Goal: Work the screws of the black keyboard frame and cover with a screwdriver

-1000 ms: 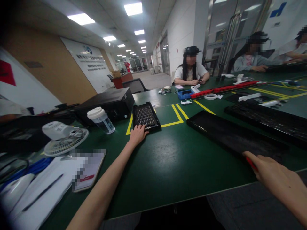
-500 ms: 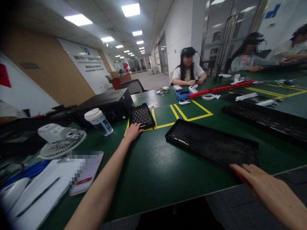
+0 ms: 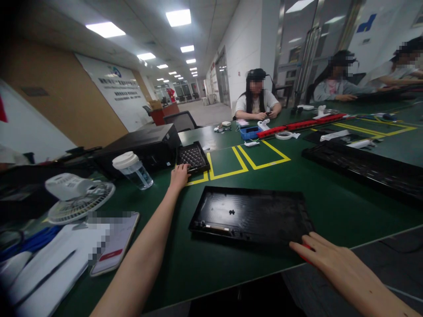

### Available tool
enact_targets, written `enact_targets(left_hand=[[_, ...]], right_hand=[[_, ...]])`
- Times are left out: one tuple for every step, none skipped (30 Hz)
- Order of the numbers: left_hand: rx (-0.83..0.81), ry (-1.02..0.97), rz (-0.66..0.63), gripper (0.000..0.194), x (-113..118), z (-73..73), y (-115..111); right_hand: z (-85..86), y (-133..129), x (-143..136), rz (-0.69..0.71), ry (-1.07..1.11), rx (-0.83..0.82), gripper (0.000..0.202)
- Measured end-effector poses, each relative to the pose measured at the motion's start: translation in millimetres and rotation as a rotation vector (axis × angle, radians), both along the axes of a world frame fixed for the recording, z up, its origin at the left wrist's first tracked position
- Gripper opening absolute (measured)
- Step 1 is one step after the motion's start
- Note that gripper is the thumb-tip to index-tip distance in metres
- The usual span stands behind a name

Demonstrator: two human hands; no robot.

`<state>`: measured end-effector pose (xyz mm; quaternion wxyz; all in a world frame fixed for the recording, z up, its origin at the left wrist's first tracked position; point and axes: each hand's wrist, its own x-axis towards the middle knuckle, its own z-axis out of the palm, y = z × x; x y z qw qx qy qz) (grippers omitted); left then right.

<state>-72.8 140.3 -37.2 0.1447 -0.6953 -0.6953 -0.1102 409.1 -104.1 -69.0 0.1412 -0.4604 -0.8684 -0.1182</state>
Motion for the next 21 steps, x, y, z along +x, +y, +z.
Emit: enact_targets(left_hand=[[0.023,-0.007,0.03,0.042,0.5,1.1,-1.2],[0.041,-0.014,0.055,0.041,0.8,2.6,-2.4],[0.054,-0.02,0.072,0.04,1.1,4.7,-3.5],[0.062,-0.026,0.08,0.038,1.4,7.5,-4.4],[0.067,-0.032,0.082,0.037,1.8,11.2,-5.1],[0.069,-0.039,0.074,0.035,2.4,15.8,-5.8],[0.071,-0.046,0.06,0.033,3.3,21.3,-6.7],[0.07,-0.053,0.04,0.031,4.5,27.6,-8.2],[0.069,-0.061,0.015,0.028,6.1,34.7,-10.5],[0.063,-0.07,-0.011,0.025,8.2,42.3,-14.2],[0.057,-0.079,-0.036,0.023,10.6,50.1,-19.9],[0.046,-0.097,-0.075,0.022,13.5,57.9,-27.7],[0.043,-0.156,-0.149,0.022,16.8,65.3,-38.0],[0.027,-0.202,-0.235,0.022,20.4,71.9,-50.9],[0.02,-0.232,-0.306,0.021,24.3,77.4,-65.9],[0.0,-0.244,-0.378,0.021,28.4,81.4,-82.8],[-0.018,-0.246,-0.424,0.021,32.7,83.8,-100.9],[-0.041,-0.233,-0.448,0.022,36.9,84.5,-119.4],[-0.06,-0.212,-0.442,0.023,40.9,83.3,-137.7],[-0.098,-0.182,-0.438,0.026,44.5,80.5,-155.1],[-0.116,-0.146,-0.433,0.028,47.6,76.3,-171.2]], right_hand=[[1.0,0.9,-4.0,0.058,-0.069,-0.004,0.051],[1.9,2.0,-7.9,0.081,-0.11,0.003,0.052],[2.7,3.2,-11.8,0.101,-0.131,0.012,0.053],[3.6,4.5,-15.6,0.113,-0.131,0.022,0.054],[4.6,6.0,-19.3,0.134,-0.12,0.03,0.055],[5.6,7.6,-22.7,0.155,-0.111,0.027,0.056],[6.5,9.5,-25.7,0.176,-0.107,0.025,0.056],[7.3,11.5,-28.2,0.193,-0.112,0.02,0.056],[7.8,13.6,-30.2,0.207,-0.123,0.016,0.057],[8.0,15.8,-31.7,0.214,-0.139,0.008,0.057],[7.9,18.1,-32.8,0.218,-0.152,-0.003,0.059],[7.7,20.4,-33.5,0.222,-0.161,-0.016,0.06],[7.5,22.6,-34.1,0.224,-0.162,-0.027,0.062],[7.5,24.7,-34.7,0.231,-0.158,-0.034,0.064],[7.7,26.6,-35.4,0.24,-0.153,-0.037,0.065],[8.4,28.3,-36.5,0.248,-0.149,-0.031,0.064],[9.5,29.8,-37.9,0.254,-0.144,-0.021,0.063],[11.1,31.1,-39.7,0.26,-0.14,-0.014,0.062],[12.9,32.1,-41.7,0.263,-0.129,-0.009,0.059],[15.0,33.0,-43.8,0.261,-0.097,-0.001,0.057],[17.2,33.9,-45.8,0.263,-0.057,0.007,0.053]])
